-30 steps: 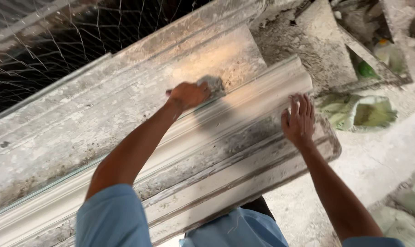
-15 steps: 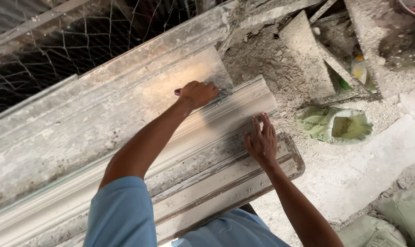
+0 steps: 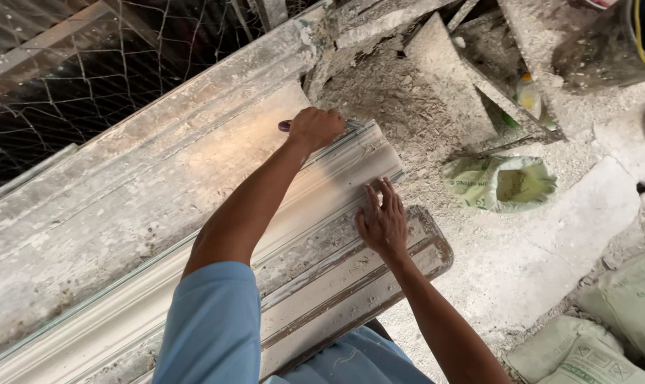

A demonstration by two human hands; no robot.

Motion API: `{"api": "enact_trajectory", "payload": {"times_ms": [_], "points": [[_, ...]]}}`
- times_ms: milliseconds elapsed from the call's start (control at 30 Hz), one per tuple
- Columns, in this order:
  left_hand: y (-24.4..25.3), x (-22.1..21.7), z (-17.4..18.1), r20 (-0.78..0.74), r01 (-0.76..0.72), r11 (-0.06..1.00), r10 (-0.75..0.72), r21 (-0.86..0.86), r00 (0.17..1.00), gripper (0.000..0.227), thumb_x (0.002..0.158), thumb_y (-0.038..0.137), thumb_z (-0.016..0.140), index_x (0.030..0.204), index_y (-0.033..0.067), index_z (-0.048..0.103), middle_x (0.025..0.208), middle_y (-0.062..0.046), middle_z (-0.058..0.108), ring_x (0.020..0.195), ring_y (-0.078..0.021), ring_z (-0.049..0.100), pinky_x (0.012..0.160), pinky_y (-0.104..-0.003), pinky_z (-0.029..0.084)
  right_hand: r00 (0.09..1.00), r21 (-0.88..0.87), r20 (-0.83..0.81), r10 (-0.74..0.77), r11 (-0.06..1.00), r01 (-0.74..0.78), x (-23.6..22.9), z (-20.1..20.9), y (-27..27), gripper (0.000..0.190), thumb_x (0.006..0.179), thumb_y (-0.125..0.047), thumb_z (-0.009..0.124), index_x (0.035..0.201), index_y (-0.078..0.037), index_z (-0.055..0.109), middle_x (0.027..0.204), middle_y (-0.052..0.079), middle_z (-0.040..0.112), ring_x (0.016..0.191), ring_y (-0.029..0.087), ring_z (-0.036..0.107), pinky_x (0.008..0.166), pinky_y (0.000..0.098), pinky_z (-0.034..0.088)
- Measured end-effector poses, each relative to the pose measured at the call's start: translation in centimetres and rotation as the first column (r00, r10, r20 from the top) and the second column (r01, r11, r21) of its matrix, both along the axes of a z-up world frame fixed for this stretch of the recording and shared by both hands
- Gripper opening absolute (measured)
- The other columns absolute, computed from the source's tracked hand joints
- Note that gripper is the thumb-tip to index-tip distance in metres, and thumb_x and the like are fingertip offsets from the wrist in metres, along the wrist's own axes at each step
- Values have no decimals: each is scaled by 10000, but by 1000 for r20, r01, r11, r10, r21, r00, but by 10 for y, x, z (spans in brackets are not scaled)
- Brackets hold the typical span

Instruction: The person uses a sanding block to smooth the surface of a long white molding piece placed on a workbench. They repeatedly rub the sanding block along the length of the molding, focusing on the flat and profiled edges.

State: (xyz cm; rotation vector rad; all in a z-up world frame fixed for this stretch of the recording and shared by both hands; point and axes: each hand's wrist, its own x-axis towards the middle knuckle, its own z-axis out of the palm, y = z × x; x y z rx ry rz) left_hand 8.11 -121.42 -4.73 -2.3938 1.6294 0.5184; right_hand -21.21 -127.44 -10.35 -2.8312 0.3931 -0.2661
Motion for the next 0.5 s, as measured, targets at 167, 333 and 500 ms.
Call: {"api": "enact_trajectory", "payload": {"times_ms": [167,333,500], "points": [[25,13,-17,42,80,992,-76,-98,996,164,988,120,532,1030,43,671,1051,-175,706,856,-319,745,703,-465,613,999,-44,-41,-6,999,4,8,-2,-1,573,1008,-412,435,1471,-76,466,1576,220,401,1512,352,346,1249,488,300],[-16,5,-52,23,-97,993,96,68,995,254,1113,132,478,997,8,667,822,-149,741,656,-199,728,528,-376,613,998,-3,-48,-29,1000,29,2,2,1,576,1008,-397,423,1478,-67,471,1573,228,403,1506,356,347,1237,489,297],[-84,11,-71,296,-94,995,99,-30,950,199,1015,229,638,888,95,711,733,-45,650,614,-148,615,534,-343,464,999,12,-10,-35,999,35,7,4,-1,511,1038,-347,426,1461,-64,480,1549,211,439,1518,341,351,1252,488,316]]}}
